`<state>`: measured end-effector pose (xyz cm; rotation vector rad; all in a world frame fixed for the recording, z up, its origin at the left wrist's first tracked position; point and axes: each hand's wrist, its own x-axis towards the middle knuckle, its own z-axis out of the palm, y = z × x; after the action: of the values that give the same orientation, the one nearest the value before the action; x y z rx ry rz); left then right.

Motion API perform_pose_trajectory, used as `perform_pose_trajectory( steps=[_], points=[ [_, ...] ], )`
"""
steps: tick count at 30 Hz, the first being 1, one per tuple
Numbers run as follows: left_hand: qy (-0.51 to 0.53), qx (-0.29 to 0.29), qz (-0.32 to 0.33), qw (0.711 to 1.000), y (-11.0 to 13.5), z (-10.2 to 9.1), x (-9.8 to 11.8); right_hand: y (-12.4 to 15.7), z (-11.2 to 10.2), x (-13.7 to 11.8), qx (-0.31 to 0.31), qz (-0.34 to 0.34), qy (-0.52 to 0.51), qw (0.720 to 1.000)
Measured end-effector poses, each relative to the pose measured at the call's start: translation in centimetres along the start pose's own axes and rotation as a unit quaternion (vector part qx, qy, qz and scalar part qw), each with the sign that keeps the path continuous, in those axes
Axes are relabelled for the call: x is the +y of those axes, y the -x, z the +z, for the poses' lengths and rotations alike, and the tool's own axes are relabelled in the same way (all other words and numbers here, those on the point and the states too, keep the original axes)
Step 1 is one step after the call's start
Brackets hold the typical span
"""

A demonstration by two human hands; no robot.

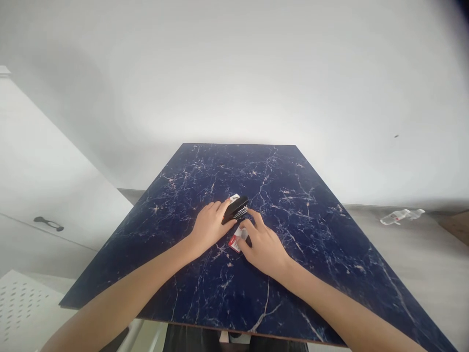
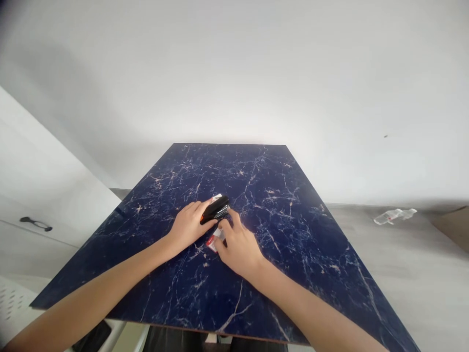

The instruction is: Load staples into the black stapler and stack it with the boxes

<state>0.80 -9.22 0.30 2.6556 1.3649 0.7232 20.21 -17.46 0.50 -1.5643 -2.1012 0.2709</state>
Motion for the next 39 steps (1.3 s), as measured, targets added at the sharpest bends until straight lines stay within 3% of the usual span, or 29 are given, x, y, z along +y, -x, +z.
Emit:
perform_pose_trajectory(
  steps=[4,6,8,12,16,20,24,27,29,32,34,39],
  points=[
    [0.162,-0.045,0.005,0.986,0.5,-0.2,1.3,0.4,-0.1,-0.1,-0.021,-0.045,-0.037,0.998],
    [0.25,-0.078,0.002,0.965,0.9,-0.6,1.2,0.5,-0.6,0.0,-0.047,-0.053,-0.104,0.992],
    [0.28,-0.072,-0.002,0.957,1.1,-1.1,0.4,0.5,-0.9,0.2,-0.048,-0.058,-0.158,0.985],
    [0.127,0.006,0.048,0.991,0.4,-2.3,-2.8,0.5,-0.8,1.1,-0.03,-0.07,-0.161,0.984],
    [0.048,-0.095,0.066,0.992,-0.5,-2.9,-5.2,0.5,-0.3,1.6,-0.057,-0.095,-0.12,0.987],
    [0.048,-0.139,0.053,0.988,0.0,-3.1,-3.8,0.9,0.0,1.2,-0.053,-0.1,-0.071,0.991],
    [0.1,-0.16,0.097,0.977,1.0,-3.1,-1.3,1.9,-0.3,-0.1,-0.043,-0.131,-0.023,0.99],
    [0.145,-0.178,0.124,0.965,1.4,-3.0,-0.7,3.0,-0.6,-1.8,-0.063,-0.179,0.006,0.982],
    [0.157,-0.188,0.135,0.96,1.5,-2.8,-0.8,3.9,-0.5,-3.0,-0.081,-0.164,0.035,0.982],
    [0.155,-0.172,0.138,0.963,1.5,-2.3,-0.9,4.7,-0.1,-4.0,-0.105,-0.15,0.053,0.982],
    [0.161,-0.138,0.139,0.967,1.5,-1.9,-0.8,4.4,0.1,-3.6,-0.096,-0.18,0.017,0.979],
    [0.211,-0.049,0.147,0.965,1.3,-1.7,-0.8,1.4,-0.2,-0.3,0.038,-0.237,-0.047,0.97]
  ],
)
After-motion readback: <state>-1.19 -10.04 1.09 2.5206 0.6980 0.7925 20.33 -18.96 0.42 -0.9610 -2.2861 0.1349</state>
